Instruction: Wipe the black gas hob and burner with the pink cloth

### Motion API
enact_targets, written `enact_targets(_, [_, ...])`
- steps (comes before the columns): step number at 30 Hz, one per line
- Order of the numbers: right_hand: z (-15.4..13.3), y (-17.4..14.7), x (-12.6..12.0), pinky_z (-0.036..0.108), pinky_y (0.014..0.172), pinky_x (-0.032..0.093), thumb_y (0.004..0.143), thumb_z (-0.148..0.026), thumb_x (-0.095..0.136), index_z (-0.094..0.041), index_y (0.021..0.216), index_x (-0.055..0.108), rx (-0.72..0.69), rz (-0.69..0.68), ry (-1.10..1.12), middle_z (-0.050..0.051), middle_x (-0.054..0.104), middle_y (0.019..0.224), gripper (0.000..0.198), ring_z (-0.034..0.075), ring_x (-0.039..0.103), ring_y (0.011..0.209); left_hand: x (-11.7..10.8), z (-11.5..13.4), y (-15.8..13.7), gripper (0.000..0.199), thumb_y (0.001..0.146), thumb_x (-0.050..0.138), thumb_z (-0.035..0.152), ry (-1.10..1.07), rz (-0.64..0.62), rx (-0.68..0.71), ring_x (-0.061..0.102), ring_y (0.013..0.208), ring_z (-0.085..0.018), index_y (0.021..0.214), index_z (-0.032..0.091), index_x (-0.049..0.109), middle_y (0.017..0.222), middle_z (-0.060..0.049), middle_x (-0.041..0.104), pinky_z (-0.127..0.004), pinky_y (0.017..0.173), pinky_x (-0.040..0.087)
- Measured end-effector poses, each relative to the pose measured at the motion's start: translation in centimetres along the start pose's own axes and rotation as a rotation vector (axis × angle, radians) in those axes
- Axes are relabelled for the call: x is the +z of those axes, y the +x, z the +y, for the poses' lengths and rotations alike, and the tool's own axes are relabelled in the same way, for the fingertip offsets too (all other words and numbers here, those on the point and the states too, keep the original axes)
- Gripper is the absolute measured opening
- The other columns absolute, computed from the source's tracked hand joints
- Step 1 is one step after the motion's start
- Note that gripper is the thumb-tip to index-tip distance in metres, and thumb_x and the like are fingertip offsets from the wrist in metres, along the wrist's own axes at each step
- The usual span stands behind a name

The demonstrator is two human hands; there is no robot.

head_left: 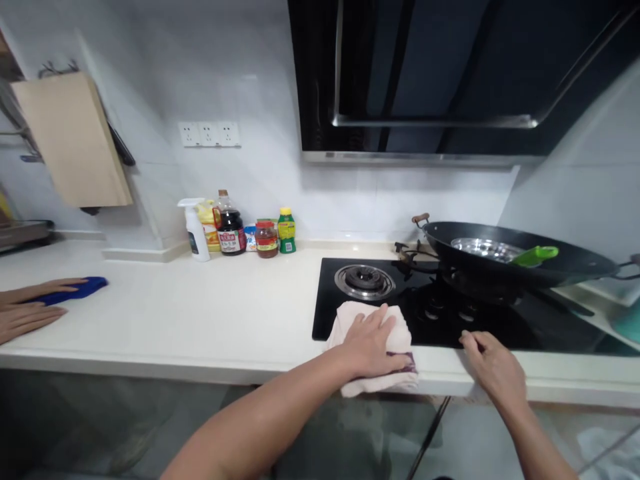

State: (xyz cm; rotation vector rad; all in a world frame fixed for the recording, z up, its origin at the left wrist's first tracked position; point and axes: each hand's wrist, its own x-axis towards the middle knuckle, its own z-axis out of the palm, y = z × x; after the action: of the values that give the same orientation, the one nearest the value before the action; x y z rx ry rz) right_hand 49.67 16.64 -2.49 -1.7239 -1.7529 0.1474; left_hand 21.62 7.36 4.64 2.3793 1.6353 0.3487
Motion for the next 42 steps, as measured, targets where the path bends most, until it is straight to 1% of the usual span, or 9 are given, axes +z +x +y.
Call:
enact_targets(4, [0.6,0.3,0.5,0.031,0.066,0.040,0.095,-0.058,0.036,-0.028,0.087,0.071,-0.025,0.008,0.028,0.002,0.071,0.103,0.047,0.020,0.063,0.078,-1.5,-3.0,-1.3,0.097,0.078,0.038,0.091,0.078,0.042,-0.112,0.002,0.155,-0.039,0.154,0.031,0.040,0.171,-0.009,0.009,-0.057,0.124,0.011])
enact_targets(7, [0.6,0.3,0.4,0.031,0.065,0.041,0.093,-0.058,0.039,-0.028,0.088,0.073,-0.014,0.024,0.035,0.002,0.072,0.105,0.046,0.021,0.064,0.078,-2.3,-5.6,-3.4,0.090,0.081,0.035,0.089,0.169,0.094,-0.212,0.010,0.155,-0.041,0.153,0.036,0.041,0.169,-0.008,0.019,-0.058,0.123,0.013])
enact_targets(12, [0.3,0.0,-0.1,0.032,0.064,0.042,0.093,-0.056,0.040,-0.026,0.087,0.073,-0.018,0.032,0.055,0.003,0.073,0.103,0.045,0.022,0.064,0.077,-3.7,-9.3,-8.8,0.078,0.091,0.036,0.077,0.216,0.116,-0.351,0.019,0.153,-0.039,0.156,0.034,0.035,0.168,-0.010,0.022,-0.058,0.120,0.021])
enact_targets(16, [0.4,0.0,-0.1,0.032,0.064,0.043,0.092,-0.057,0.041,-0.026,0.086,0.074,-0.033,0.048,0.065,0.004,0.074,0.102,0.045,0.021,0.064,0.075,-4.8,-12.3,-13.5,0.066,0.094,0.042,0.067,0.285,0.176,-0.437,0.029,0.151,-0.038,0.150,0.031,0.048,0.164,-0.010,0.033,-0.058,0.118,0.025])
enact_targets(20, [0.8,0.1,0.0,0.032,0.065,0.043,0.092,-0.057,0.043,-0.027,0.088,0.074,-0.022,0.044,0.048,0.004,0.073,0.103,0.044,0.022,0.065,0.076,-5.3,-15.7,-18.0,0.054,0.096,0.045,0.059,0.409,0.288,-0.447,0.040,0.146,-0.034,0.142,0.033,0.057,0.158,-0.007,0.045,-0.052,0.115,0.033])
enact_targets(27, [1.8,0.6,0.6,0.034,0.067,0.045,0.090,-0.059,0.041,-0.027,0.089,0.073,-0.015,0.017,0.036,0.004,0.073,0.107,0.045,0.025,0.067,0.084,-5.0,-21.3,-26.0,0.048,0.096,0.046,0.048,0.614,0.450,-0.491,0.047,0.141,-0.033,0.138,0.031,0.061,0.152,-0.006,0.053,-0.051,0.111,0.036])
enact_targets(36, [2.2,0.6,1.1,0.038,0.068,0.045,0.088,-0.059,0.045,-0.030,0.086,0.071,-0.009,0.035,0.062,0.004,0.073,0.108,0.040,0.027,0.066,0.080,-7.5,-28.1,-35.9,0.066,0.077,0.065,0.053,0.672,0.343,-0.515,0.047,0.140,-0.035,0.138,0.030,0.057,0.152,-0.010,0.053,-0.051,0.114,0.034])
enact_targets(40, [2.4,0.5,1.1,0.039,0.068,0.045,0.087,-0.059,0.045,-0.029,0.087,0.070,-0.003,0.020,0.058,0.004,0.073,0.110,0.039,0.028,0.066,0.082,-8.6,-30.4,-39.3,0.059,0.081,0.055,0.042,0.701,0.419,-0.513,0.047,0.140,-0.031,0.139,0.032,0.052,0.151,-0.004,0.055,-0.052,0.112,0.037])
enact_targets(42, [2.4,0.5,1.1,0.039,0.069,0.045,0.088,-0.060,0.045,-0.029,0.088,0.070,0.001,0.013,0.047,0.004,0.072,0.110,0.040,0.028,0.066,0.084,-8.9,-30.8,-40.1,0.059,0.079,0.052,0.034,0.719,0.458,-0.514,0.050,0.136,-0.032,0.137,0.027,0.054,0.145,-0.007,0.058,-0.049,0.110,0.040])
